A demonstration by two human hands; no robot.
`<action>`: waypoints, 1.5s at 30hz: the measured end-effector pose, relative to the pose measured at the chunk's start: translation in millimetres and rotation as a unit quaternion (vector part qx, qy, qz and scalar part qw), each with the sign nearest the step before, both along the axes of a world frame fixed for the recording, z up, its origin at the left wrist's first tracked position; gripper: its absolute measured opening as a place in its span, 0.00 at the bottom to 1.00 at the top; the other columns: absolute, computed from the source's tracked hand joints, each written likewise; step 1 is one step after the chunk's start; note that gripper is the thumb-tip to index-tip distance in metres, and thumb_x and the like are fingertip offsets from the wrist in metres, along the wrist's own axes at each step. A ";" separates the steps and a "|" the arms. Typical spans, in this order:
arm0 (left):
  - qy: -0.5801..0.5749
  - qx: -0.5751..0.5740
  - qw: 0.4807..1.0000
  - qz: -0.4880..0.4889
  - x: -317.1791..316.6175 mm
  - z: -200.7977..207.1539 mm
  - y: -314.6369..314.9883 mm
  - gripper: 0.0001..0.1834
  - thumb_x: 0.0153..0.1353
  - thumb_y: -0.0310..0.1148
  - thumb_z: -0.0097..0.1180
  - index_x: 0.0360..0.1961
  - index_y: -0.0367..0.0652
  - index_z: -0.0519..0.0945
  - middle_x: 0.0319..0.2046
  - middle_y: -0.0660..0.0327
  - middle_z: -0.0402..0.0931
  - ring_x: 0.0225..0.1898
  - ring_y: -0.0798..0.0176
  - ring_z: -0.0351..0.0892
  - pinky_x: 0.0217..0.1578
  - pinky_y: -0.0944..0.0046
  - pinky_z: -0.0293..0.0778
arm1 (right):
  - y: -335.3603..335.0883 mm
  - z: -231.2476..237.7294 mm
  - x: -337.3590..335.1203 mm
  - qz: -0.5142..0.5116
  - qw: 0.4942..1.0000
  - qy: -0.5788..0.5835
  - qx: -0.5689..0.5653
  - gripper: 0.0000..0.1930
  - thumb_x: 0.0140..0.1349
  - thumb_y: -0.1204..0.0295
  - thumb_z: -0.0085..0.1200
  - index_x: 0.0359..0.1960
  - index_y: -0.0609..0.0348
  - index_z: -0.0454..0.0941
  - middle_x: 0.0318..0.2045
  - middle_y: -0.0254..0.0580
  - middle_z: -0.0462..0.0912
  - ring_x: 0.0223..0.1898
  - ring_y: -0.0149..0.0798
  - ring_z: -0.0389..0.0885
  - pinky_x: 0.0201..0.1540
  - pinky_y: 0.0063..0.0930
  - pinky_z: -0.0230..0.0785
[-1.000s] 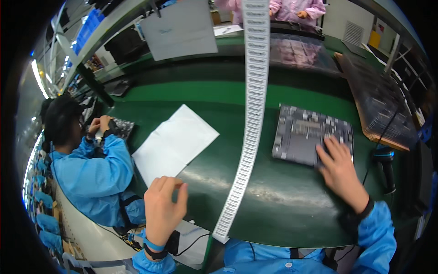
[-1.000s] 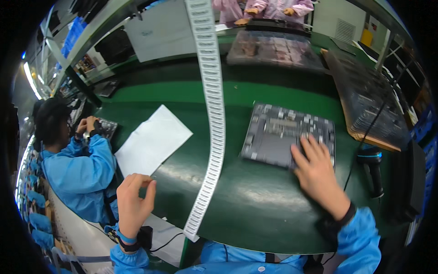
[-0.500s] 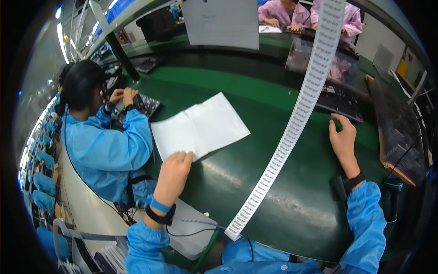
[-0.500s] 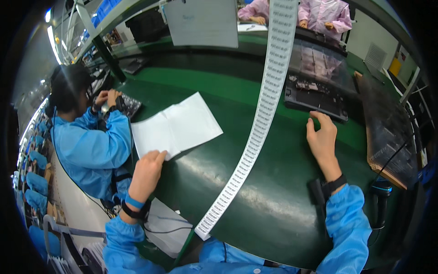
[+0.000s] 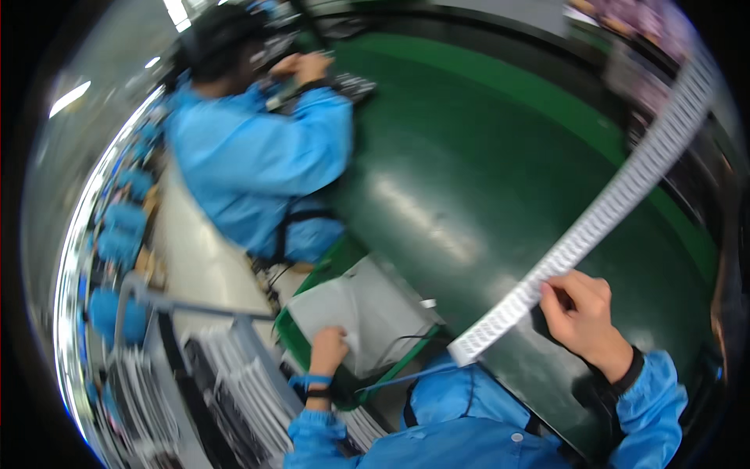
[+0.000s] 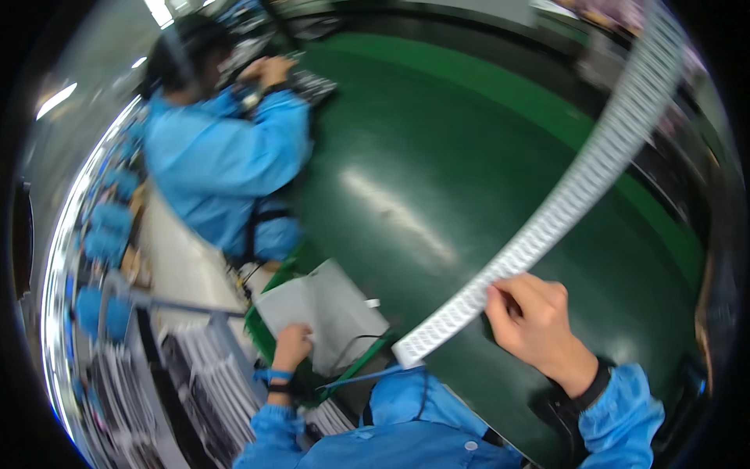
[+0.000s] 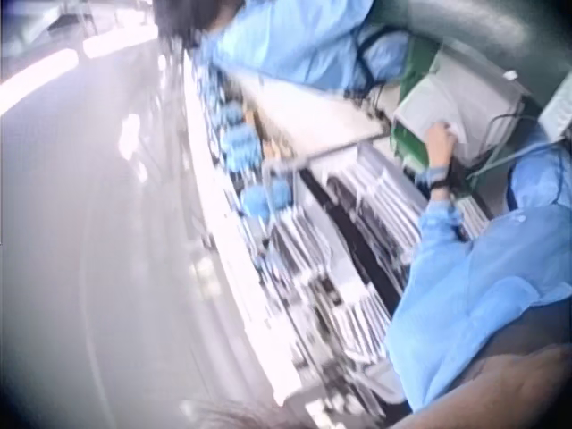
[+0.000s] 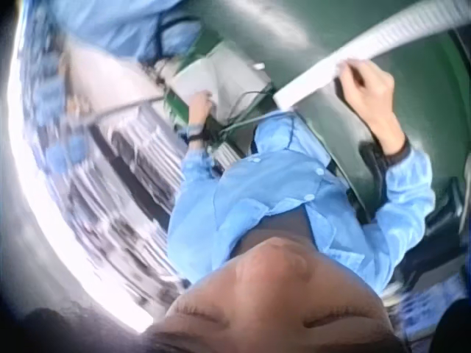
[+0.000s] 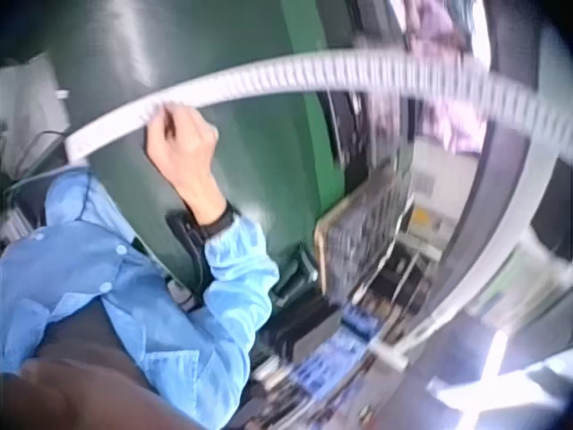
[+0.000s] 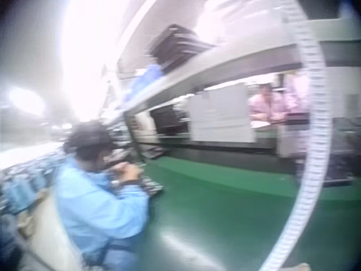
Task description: Assembling electronic device components and chassis on a manufacturing line.
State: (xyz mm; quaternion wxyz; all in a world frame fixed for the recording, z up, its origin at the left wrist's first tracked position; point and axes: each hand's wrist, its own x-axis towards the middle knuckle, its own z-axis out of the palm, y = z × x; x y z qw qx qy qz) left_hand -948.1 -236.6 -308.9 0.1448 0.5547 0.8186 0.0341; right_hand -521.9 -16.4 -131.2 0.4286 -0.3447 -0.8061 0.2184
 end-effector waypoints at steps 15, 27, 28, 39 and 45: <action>0.111 0.249 0.923 0.272 141.0 194.8 -139.8 0.07 0.60 0.28 0.57 0.37 0.37 0.83 0.33 0.48 0.83 0.36 0.42 0.83 0.39 0.51 0.78 | -85.6 -14.8 -179.1 0.554 0.792 -0.243 0.082 0.10 0.57 0.69 0.58 0.24 0.64 0.77 0.23 0.56 0.80 0.27 0.62 0.81 0.34 0.52 0.75; 0.274 0.374 0.597 0.655 209.3 365.5 -463.1 0.20 0.59 0.42 0.63 0.47 0.39 0.80 0.39 0.55 0.82 0.36 0.66 0.79 0.36 0.60 0.73 | -30.6 -6.2 -189.7 0.413 0.701 -0.579 -0.053 0.13 0.53 0.71 0.58 0.24 0.76 0.82 0.20 0.57 0.84 0.24 0.51 0.87 0.33 0.39 0.81; 0.154 0.403 0.514 0.741 212.2 366.4 -471.1 0.29 0.57 0.48 0.64 0.54 0.40 0.76 0.46 0.51 0.78 0.44 0.60 0.77 0.40 0.52 0.72 | -26.5 -8.9 -191.7 0.411 0.715 -0.561 -0.071 0.13 0.54 0.73 0.56 0.21 0.77 0.81 0.19 0.56 0.84 0.21 0.47 0.87 0.29 0.37 0.80; -0.377 0.420 0.370 0.738 214.9 338.3 -508.9 0.62 0.53 0.77 0.52 0.75 0.40 0.54 0.69 0.40 0.59 0.67 0.34 0.62 0.63 0.30 0.60 | -30.2 -5.2 -194.8 0.384 0.750 -0.530 -0.093 0.15 0.56 0.70 0.57 0.21 0.73 0.83 0.18 0.50 0.84 0.21 0.44 0.86 0.32 0.36 0.80; -0.375 0.493 0.379 0.687 205.2 343.9 -477.7 0.42 0.61 0.67 0.52 0.68 0.50 0.70 0.62 0.57 0.75 0.59 0.52 0.76 0.62 0.45 0.68 | -138.1 58.5 -256.3 0.565 0.734 -0.368 0.081 0.13 0.53 0.69 0.64 0.29 0.70 0.83 0.26 0.60 0.83 0.32 0.55 0.85 0.37 0.42 0.76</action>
